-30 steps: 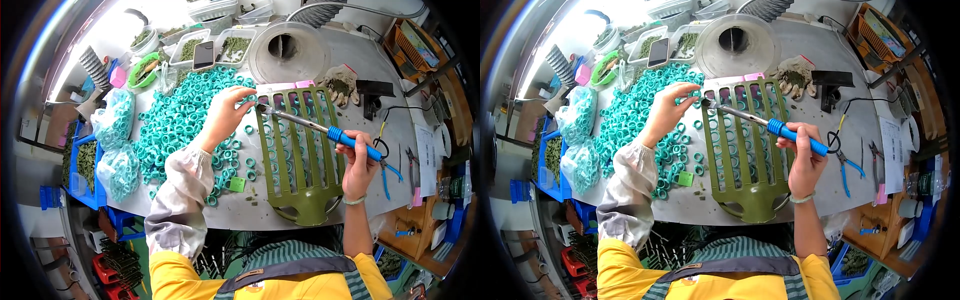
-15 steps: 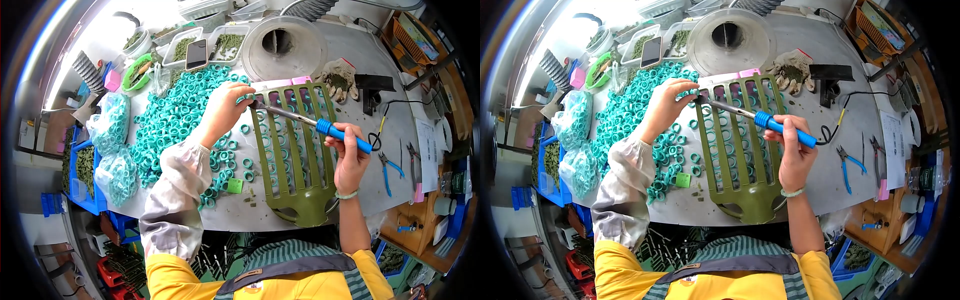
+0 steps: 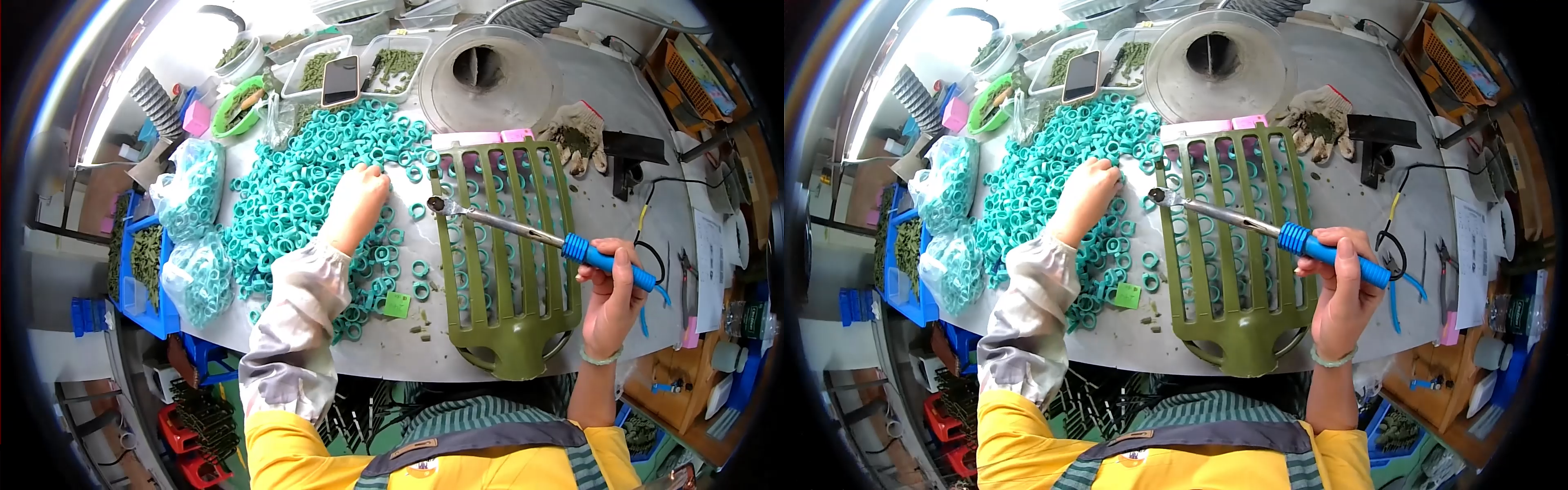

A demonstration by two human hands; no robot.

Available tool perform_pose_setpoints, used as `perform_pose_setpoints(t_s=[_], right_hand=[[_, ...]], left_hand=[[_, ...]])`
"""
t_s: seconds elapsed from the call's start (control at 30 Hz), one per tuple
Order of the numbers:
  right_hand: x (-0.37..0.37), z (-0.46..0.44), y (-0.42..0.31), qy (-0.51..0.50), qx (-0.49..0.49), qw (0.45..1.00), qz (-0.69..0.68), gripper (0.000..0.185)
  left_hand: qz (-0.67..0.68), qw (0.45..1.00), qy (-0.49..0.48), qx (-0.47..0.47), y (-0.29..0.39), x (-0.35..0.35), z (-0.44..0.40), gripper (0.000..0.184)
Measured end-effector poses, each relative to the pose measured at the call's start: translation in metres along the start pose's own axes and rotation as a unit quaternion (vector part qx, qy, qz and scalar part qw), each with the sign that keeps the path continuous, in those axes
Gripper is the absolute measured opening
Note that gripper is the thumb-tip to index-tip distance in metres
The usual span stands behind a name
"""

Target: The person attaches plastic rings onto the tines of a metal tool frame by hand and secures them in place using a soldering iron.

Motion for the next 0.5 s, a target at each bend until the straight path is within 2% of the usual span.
perform_pose_setpoints(t_s=[0.03, 0.17, 0.23, 0.3, 0.33, 0.4, 0.43, 0.5], right_hand=[[0.000, 0.000, -0.001, -0.002, -0.002, 1.000, 0.002, 0.025], [-0.002, 0.001, -0.001, 0.000, -0.007, 1.000, 0.000, 0.025], [-0.003, 0.001, -0.001, 0.001, -0.007, 1.000, 0.000, 0.026], [-0.005, 0.001, -0.001, 0.005, -0.006, 1.000, 0.004, 0.026], [-0.006, 0.001, -0.002, 0.009, -0.004, 1.000, 0.009, 0.026], [-0.010, 0.001, -0.003, 0.014, -0.009, 1.000, 0.015, 0.026], [-0.012, 0.001, -0.004, 0.016, -0.016, 1.000, 0.017, 0.026], [-0.015, 0.000, -0.004, 0.023, -0.026, 0.999, 0.019, 0.026]], left_hand=[[-0.003, 1.000, 0.016, 0.006, -0.001, 0.001, 0.001, 0.019], [0.084, 0.992, 0.087, -0.025, -0.002, -0.023, 0.003, 0.022], [0.192, 0.970, 0.056, -0.141, -0.015, -0.025, 0.003, 0.020], [0.273, 0.932, -0.007, -0.237, -0.023, -0.028, 0.005, 0.016], [0.377, 0.893, 0.006, -0.245, -0.023, -0.029, 0.007, 0.015], [0.569, 0.782, 0.030, -0.252, -0.021, -0.027, 0.012, 0.018], [0.541, 0.808, -0.006, -0.234, -0.018, -0.029, 0.010, 0.025], [0.522, 0.835, 0.010, -0.172, 0.001, -0.047, 0.002, 0.027]])
Point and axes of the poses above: each hand's wrist, its own z-axis away from the middle knuckle, its own x-axis out of the palm, y = z × x, the point moved 8 cm from there along -z, towards the middle knuckle, and after that the axes turned 8 degrees about z, right-handed, at the moved point
